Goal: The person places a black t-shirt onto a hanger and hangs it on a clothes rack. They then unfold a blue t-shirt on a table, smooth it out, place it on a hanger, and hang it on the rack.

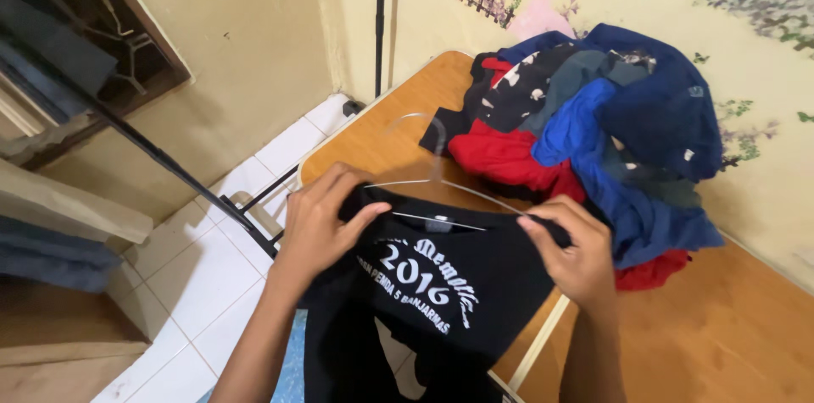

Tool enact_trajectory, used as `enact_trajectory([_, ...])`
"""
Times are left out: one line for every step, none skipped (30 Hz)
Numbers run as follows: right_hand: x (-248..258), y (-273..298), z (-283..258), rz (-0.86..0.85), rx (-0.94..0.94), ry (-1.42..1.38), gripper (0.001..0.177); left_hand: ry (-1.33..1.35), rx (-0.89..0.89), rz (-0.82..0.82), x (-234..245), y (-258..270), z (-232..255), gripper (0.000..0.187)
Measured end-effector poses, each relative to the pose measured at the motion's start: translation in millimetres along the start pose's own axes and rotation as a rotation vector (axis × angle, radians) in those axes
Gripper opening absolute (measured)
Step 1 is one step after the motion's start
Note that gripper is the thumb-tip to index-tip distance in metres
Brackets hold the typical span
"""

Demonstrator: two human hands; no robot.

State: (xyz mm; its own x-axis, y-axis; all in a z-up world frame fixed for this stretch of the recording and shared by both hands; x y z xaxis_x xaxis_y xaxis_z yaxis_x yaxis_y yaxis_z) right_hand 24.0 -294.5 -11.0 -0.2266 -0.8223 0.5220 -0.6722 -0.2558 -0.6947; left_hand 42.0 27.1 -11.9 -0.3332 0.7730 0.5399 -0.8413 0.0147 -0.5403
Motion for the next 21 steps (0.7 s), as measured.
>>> enact_trajectory([1,-1,6,0.030,-0.017,0.013,0.008,-0.050,0.005,0.011,-2,-3,-11,0.036])
enact_trajectory([2,-1,12,0.061,-0.035,0.027,0.008,-0.100,0.008,0.019,-4,-6,-23,0.038])
enact_trajectory([3,-1,19,0.070,-0.058,0.049,0.008,-0.151,0.011,0.028,-8,-8,-37,0.040])
enact_trajectory([5,-2,27,0.076,-0.081,0.071,0.008,-0.069,0.149,0.001,-12,-9,-54,0.040])
enact_trajectory([5,-3,34,0.081,-0.103,0.094,0.008,0.013,0.286,-0.027,-16,-8,-71,0.039])
enact_trajectory([5,-6,42,0.104,-0.079,0.092,0.009,0.094,0.425,-0.054,-22,-6,-89,0.038])
enact_trajectory([4,-8,49,0.126,-0.054,0.090,0.009,0.161,0.516,-0.084,-29,-3,-107,0.041])
enact_trajectory([1,-12,56,0.150,-0.027,0.083,0.009,0.224,0.607,-0.110,-35,-1,-125,0.044])
enact_trajectory([0,-14,63,0.166,-0.063,0.079,0.009,0.286,0.698,-0.137,-41,3,-142,0.048])
enact_trajectory([-2,-18,69,0.194,-0.096,0.075,0.008,0.369,0.751,-0.177,-47,4,-156,0.048])
enact_trajectory([-4,-23,75,0.221,-0.129,0.072,0.007,0.451,0.804,-0.217,-52,7,-168,0.048])
enact_trajectory([-6,-30,81,0.235,-0.112,0.070,0.009,0.539,0.861,-0.253,-60,11,-176,0.048])
enact_trajectory([-10,-36,85,0.248,-0.095,0.069,0.010,0.581,0.892,-0.321,-68,13,-183,0.051])
enact_trajectory([-11,-42,88,0.253,-0.081,0.066,0.011,0.625,0.931,-0.389,-75,17,-186,0.053])
enact_trajectory([-12,-49,90,0.250,-0.082,0.059,0.010,0.669,0.970,-0.457,-79,18,-189,0.056])
enact_trajectory([-11,-56,92,0.248,-0.083,0.052,0.010,0.608,0.999,-0.466,-82,17,-190,0.057])
enact_trajectory([-9,-63,93,0.245,-0.084,0.045,0.009,0.546,1.028,-0.475,-83,15,-188,0.058])
enact_trajectory([-5,-72,93,0.247,-0.110,0.047,0.009,0.487,1.048,-0.484,-84,7,-185,0.059])
enact_trajectory([-1,-80,92,0.249,-0.136,0.049,0.009,0.491,1.068,-0.435,-78,-2,-182,0.059])
enact_trajectory([5,-86,89,0.249,-0.165,0.056,0.009,0.498,1.088,-0.391,-68,-11,-178,0.059])
enact_trajectory([11,-93,86,0.255,-0.184,0.049,0.008,0.505,1.109,-0.347,-59,-21,-173,0.059])
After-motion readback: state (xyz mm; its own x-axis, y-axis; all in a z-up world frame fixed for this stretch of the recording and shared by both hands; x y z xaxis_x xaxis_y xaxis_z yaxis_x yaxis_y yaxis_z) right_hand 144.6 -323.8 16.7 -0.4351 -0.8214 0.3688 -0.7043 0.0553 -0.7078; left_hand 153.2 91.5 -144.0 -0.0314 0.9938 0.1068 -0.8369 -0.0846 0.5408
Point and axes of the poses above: each hand's wrist, its own y-axis away from the middle knuckle, its own x-axis out of the back of the hand, z = x × y, the point moved 1 cm from there along -y, towards the middle knuckle, and after that the axes turned 13 degrees about x, right-handed, at the moved point
